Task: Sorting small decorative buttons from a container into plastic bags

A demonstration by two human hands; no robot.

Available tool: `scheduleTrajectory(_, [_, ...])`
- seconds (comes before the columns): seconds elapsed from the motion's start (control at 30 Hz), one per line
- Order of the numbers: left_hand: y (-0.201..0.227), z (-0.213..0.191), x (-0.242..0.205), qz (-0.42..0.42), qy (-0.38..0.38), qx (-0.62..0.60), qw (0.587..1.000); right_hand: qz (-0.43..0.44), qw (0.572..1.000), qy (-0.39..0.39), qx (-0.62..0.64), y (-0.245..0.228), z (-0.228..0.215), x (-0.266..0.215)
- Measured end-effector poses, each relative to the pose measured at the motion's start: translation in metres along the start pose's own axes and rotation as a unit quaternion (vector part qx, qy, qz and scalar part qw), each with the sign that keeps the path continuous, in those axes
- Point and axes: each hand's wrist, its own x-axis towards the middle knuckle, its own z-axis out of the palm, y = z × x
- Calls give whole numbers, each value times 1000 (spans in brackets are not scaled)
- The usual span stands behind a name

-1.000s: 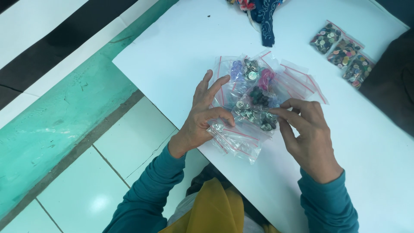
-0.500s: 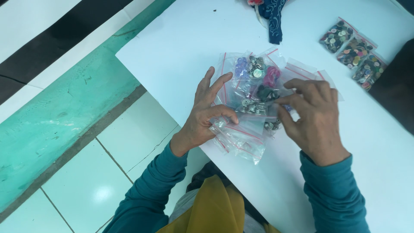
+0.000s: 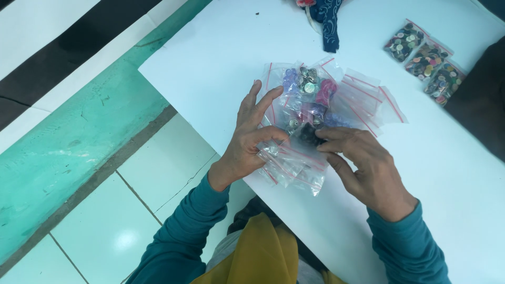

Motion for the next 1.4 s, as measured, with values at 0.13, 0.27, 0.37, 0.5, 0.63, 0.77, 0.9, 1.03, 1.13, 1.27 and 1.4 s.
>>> scheduleTrajectory(0.13, [0, 2, -2, 0, -5, -8, 1000, 16, 1000, -9, 12, 1, 6, -6])
scheduleTrajectory(0.27, [8, -6, -8, -29, -17, 10, 999, -14, 997, 5, -80, 1, 12, -8])
scheduleTrajectory(0.37, [18, -21, -14, -65, -33, 18, 997, -21, 989, 19, -148, 5, 16, -10])
scheduleTrajectory(0.5, [35, -40, -16, -110, -31, -64, 991, -23, 984, 12, -175, 7, 19, -11])
scheduleTrajectory(0.63, [35, -41, -8, -103, -33, -66, 992, -31, 985, 51, -160, 2, 12, 3])
scheduleTrajectory(0.77, [32, -38, -6, -154, -6, -136, 979, -53, 989, 67, -124, -1, 13, 39])
scheduleTrajectory(0.9, [28, -29, -12, -161, 15, -140, 977, 26, 982, 1, -188, 13, 36, 80])
scheduleTrajectory(1.03, [20, -34, -18, -169, 21, -187, 967, 104, 968, -99, -204, 20, 45, 103])
scheduleTrajectory(1.13, [-5, -36, -18, -178, 47, -244, 952, 107, 960, -122, -228, 34, 56, 101])
scheduleTrajectory(1.27, [-63, -34, 1, -294, 82, -365, 880, 85, 967, -78, -229, 51, 69, 97])
scheduleTrajectory(1.4, [-145, -16, 31, -357, 9, -514, 780, 37, 973, 15, -226, 69, 73, 90])
